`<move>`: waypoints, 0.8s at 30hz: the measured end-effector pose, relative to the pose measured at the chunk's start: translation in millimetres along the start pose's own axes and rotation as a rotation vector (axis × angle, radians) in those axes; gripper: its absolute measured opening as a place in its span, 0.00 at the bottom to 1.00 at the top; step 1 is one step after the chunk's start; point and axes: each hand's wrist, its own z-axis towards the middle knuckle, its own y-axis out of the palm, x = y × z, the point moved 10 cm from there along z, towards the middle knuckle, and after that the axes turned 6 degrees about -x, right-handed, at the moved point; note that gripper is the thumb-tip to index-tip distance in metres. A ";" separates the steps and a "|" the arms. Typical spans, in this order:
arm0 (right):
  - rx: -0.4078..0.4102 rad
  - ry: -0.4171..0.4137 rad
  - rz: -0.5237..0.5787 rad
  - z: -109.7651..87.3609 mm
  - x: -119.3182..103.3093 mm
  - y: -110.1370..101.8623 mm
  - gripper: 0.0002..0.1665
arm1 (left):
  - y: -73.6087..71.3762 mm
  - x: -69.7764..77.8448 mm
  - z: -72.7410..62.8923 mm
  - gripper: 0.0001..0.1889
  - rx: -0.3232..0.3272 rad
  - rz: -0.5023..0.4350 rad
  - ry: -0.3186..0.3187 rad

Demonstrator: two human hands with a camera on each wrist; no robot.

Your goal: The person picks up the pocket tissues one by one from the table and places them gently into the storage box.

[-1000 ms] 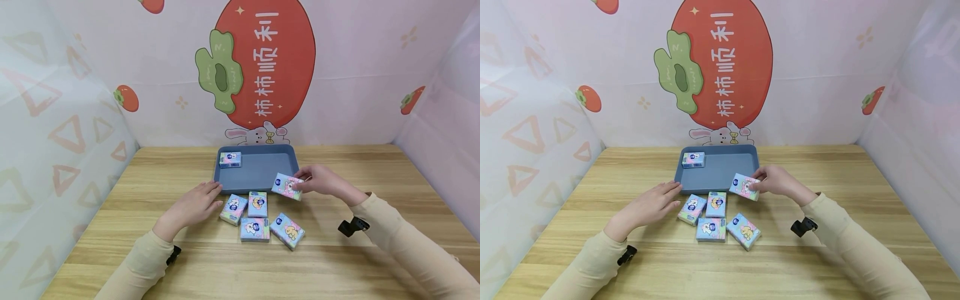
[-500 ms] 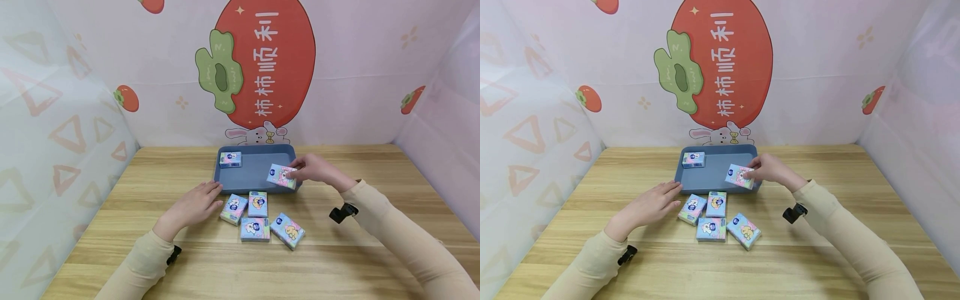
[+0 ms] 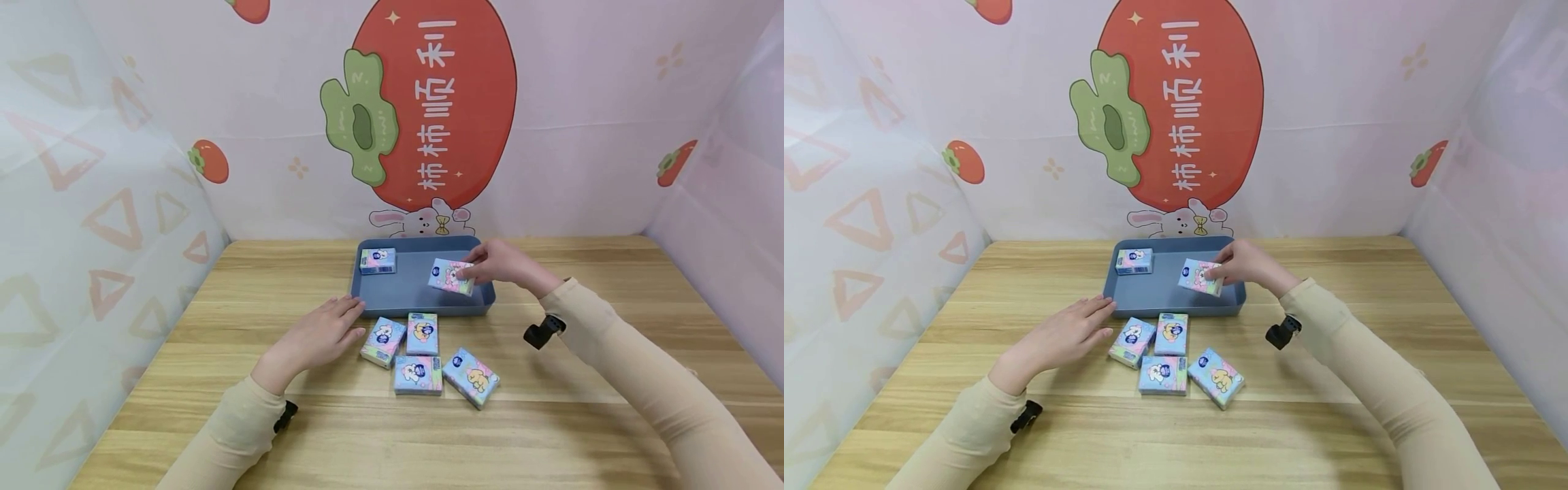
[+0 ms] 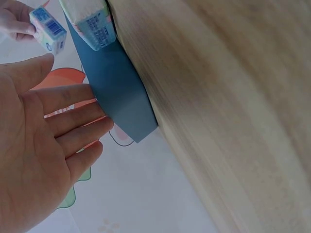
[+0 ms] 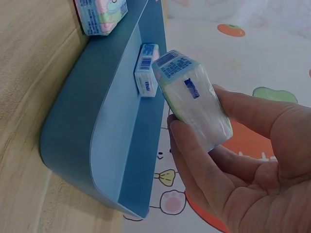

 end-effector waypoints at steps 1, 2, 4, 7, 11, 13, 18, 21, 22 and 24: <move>0.002 -0.002 0.003 1.7 -0.3 -0.6 0.28 | 0.3 -0.2 0.1 0.29 0.002 0.001 0.000; 0.002 -0.005 0.008 3.4 -0.8 -1.0 0.28 | 0.3 -0.4 0.3 0.29 0.003 0.001 0.000; 0.001 -0.007 0.014 6.6 -1.9 -1.7 0.28 | 0.6 -0.7 0.5 0.29 0.006 0.001 0.001; 0.008 -0.009 0.028 11.7 -3.2 -3.0 0.28 | 1.4 -1.3 0.9 0.29 0.010 0.006 0.003; 0.023 -0.001 0.045 17.6 -4.7 -4.7 0.28 | 1.0 -0.6 0.4 0.29 0.012 0.011 0.006; 0.028 0.003 0.048 19.9 -5.8 -5.3 0.28 | 0.6 0.0 0.0 0.29 0.015 0.012 0.010; 0.035 0.023 0.063 26.5 -6.8 -6.6 0.27 | -0.2 0.4 -0.6 0.29 0.018 0.012 0.012; 0.040 0.038 0.072 30.8 -7.4 -7.4 0.27 | 0.1 -0.2 -0.6 0.29 0.017 0.011 0.009; 0.041 0.040 0.073 32.1 -8.0 -7.5 0.27 | 0.4 -0.5 -0.4 0.29 0.015 0.010 0.008; 0.042 0.046 0.079 34.7 -8.8 -7.8 0.27 | 0.8 -1.1 -0.4 0.29 0.012 0.009 0.005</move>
